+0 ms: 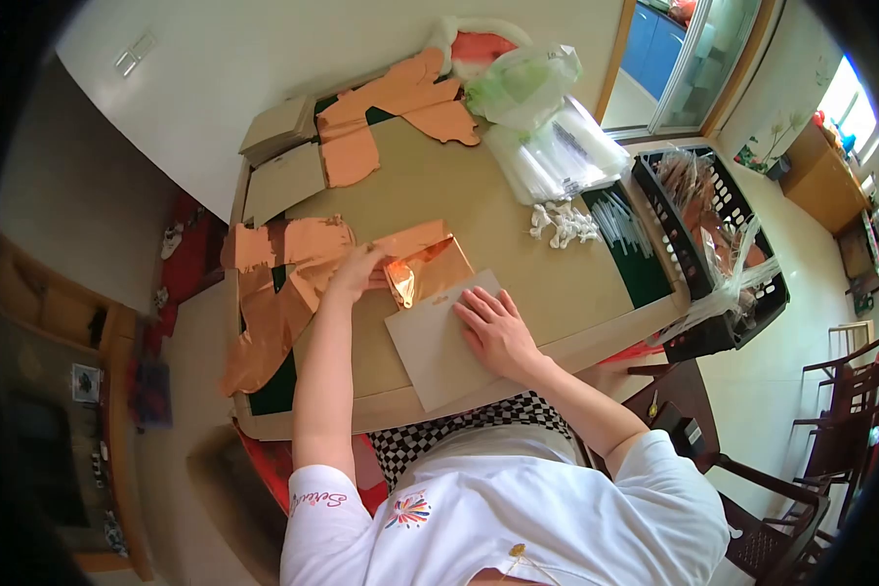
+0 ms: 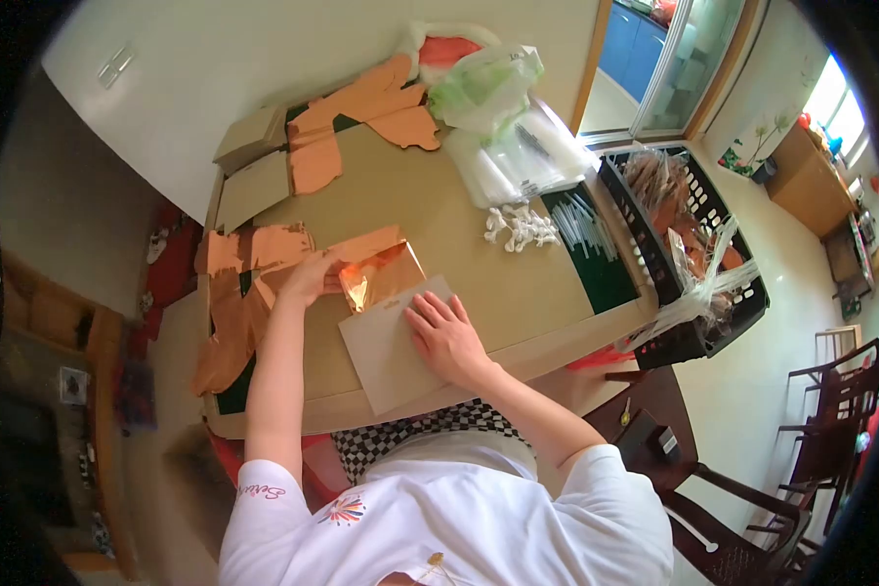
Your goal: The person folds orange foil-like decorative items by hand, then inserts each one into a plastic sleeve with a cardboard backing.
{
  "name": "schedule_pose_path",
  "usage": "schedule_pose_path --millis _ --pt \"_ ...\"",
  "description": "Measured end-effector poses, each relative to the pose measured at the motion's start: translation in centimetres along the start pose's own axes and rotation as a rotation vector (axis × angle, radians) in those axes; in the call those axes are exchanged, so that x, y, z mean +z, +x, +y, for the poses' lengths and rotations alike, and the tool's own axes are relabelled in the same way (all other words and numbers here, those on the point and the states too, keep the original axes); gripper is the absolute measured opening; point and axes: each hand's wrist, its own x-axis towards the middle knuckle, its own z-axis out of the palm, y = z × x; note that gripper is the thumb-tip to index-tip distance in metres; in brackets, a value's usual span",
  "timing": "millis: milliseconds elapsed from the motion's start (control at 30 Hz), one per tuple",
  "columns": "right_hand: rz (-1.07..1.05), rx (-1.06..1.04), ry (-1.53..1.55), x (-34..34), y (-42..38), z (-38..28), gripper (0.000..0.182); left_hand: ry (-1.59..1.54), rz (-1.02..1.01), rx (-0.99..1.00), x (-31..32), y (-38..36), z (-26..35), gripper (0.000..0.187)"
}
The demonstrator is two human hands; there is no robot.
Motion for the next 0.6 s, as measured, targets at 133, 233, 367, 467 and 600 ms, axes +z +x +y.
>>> schedule_pose_path --millis 133,233,367,467,600 --pt "-0.017 0.013 0.008 0.2 0.0 0.0 0.042 0.148 -0.144 -0.004 0.8 -2.9 -1.6 0.023" --pt "-0.027 0.012 0.017 0.4 0.2 0.2 0.042 0.199 -0.075 0.066 0.9 -2.7 -2.0 0.02" --pt "-0.018 0.013 0.015 1.5 1.3 0.0 0.041 0.124 -0.015 0.127 -0.4 -0.8 -3.0 0.016" --pt "0.007 0.02 0.018 2.1 1.9 -0.3 0.041 0.104 -0.005 0.137 -1.0 -0.5 -3.1 0.014" --pt "0.004 0.042 0.004 2.1 2.1 -0.8 0.043 0.086 -0.012 0.138 -1.2 -0.7 -3.2 0.017"
